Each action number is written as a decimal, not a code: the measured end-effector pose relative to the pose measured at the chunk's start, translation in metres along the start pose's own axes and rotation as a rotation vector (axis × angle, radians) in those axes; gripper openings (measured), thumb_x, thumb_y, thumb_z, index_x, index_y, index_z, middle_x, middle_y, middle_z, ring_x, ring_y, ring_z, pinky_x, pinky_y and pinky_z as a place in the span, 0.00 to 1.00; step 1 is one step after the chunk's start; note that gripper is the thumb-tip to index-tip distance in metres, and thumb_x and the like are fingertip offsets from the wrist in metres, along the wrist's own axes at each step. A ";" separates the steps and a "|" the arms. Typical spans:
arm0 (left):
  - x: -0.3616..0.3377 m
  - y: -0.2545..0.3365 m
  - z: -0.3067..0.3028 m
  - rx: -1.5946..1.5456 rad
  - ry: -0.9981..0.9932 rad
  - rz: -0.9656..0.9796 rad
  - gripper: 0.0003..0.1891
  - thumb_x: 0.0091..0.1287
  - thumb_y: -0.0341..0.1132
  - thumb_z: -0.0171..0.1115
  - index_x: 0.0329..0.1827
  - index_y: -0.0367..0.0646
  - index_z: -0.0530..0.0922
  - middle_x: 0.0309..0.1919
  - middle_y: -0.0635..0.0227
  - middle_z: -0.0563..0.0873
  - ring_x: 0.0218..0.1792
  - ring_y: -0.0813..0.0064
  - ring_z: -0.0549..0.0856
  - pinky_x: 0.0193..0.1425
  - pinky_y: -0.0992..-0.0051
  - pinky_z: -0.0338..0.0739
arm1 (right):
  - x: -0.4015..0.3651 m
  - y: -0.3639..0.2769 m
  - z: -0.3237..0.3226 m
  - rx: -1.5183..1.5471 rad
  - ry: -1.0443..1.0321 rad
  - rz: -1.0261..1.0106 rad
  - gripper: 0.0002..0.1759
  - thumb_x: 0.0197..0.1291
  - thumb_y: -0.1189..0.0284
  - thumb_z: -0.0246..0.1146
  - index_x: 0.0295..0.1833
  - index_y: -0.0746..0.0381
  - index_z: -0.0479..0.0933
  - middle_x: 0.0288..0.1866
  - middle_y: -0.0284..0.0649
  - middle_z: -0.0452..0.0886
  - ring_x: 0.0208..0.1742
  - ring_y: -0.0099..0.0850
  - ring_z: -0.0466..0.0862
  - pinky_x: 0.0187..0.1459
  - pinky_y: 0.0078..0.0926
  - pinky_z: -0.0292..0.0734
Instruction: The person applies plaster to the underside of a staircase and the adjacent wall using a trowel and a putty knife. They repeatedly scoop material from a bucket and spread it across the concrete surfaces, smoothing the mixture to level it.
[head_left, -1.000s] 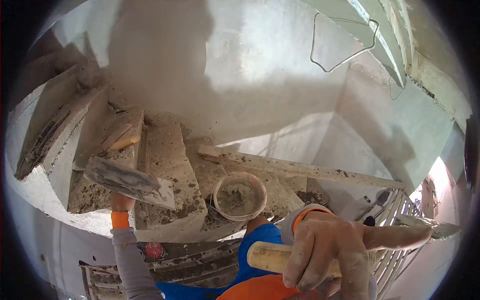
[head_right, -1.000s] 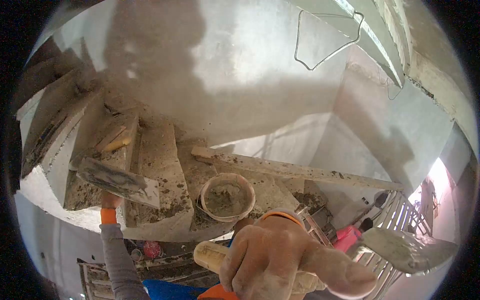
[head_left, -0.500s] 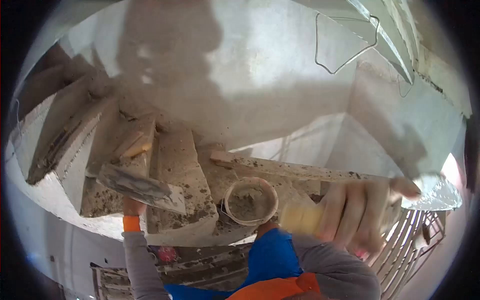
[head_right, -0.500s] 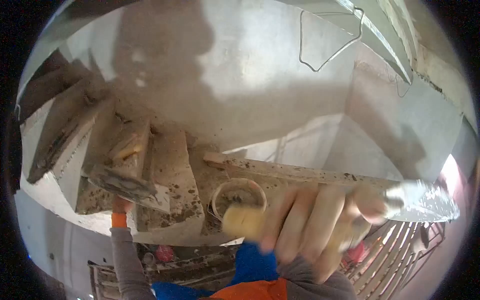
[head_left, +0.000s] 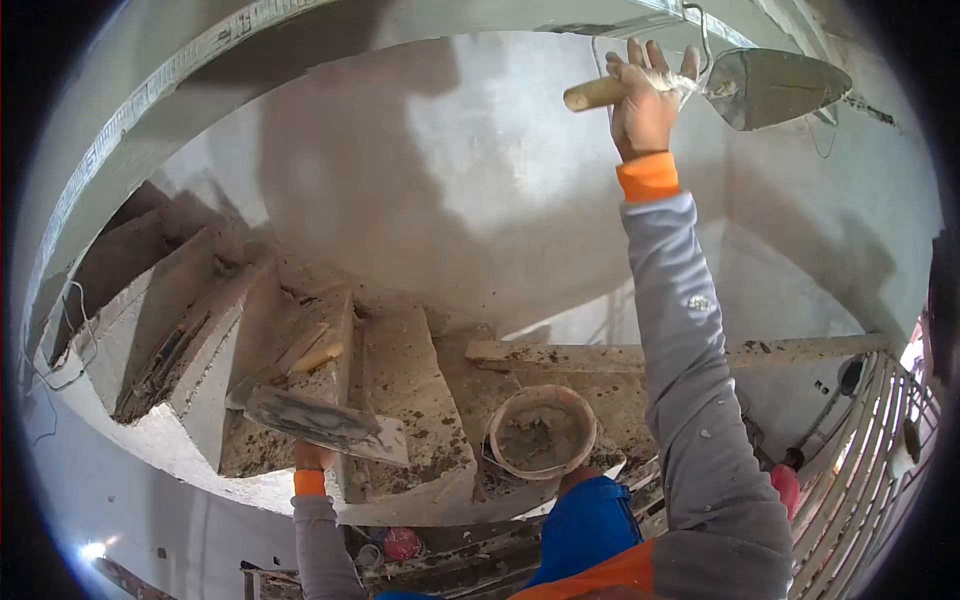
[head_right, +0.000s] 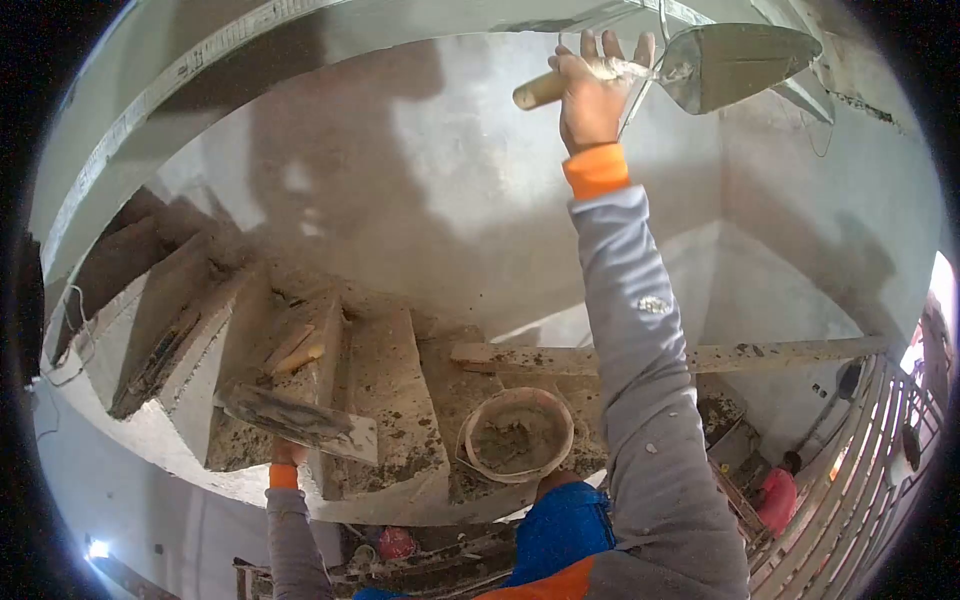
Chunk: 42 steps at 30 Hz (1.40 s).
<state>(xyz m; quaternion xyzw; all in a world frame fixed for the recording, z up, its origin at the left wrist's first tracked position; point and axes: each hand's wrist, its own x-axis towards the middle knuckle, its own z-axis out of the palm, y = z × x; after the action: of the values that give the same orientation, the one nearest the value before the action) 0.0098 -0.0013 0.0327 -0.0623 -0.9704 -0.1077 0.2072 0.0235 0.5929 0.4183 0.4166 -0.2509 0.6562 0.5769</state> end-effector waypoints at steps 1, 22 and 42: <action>-0.002 0.011 -0.009 0.037 -0.004 0.029 0.27 0.61 0.53 0.54 0.60 0.48 0.74 0.62 0.61 0.75 0.63 0.56 0.72 0.66 0.63 0.66 | 0.005 0.005 0.000 0.024 0.007 -0.001 0.59 0.45 0.93 0.54 0.74 0.45 0.27 0.72 0.56 0.43 0.70 0.51 0.62 0.55 0.47 0.74; -0.005 0.030 -0.023 0.005 -0.042 -0.009 0.28 0.62 0.53 0.52 0.62 0.47 0.73 0.63 0.61 0.73 0.66 0.57 0.69 0.69 0.63 0.62 | -0.002 0.010 -0.004 -0.053 -0.069 0.010 0.51 0.54 0.86 0.51 0.73 0.47 0.26 0.69 0.57 0.54 0.65 0.52 0.68 0.57 0.52 0.73; -0.003 0.012 -0.005 0.092 -0.096 -0.047 0.28 0.66 0.52 0.50 0.67 0.51 0.67 0.69 0.64 0.66 0.69 0.59 0.63 0.73 0.62 0.56 | -0.329 -0.118 -0.150 -1.601 -1.686 1.013 0.22 0.45 0.57 0.62 0.40 0.63 0.78 0.32 0.53 0.82 0.38 0.52 0.82 0.39 0.47 0.77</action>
<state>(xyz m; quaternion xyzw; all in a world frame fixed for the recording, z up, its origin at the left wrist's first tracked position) 0.0159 0.0091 0.0379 -0.0350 -0.9843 -0.0648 0.1603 0.0947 0.5584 0.0465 0.0975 -0.9951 -0.0001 0.0136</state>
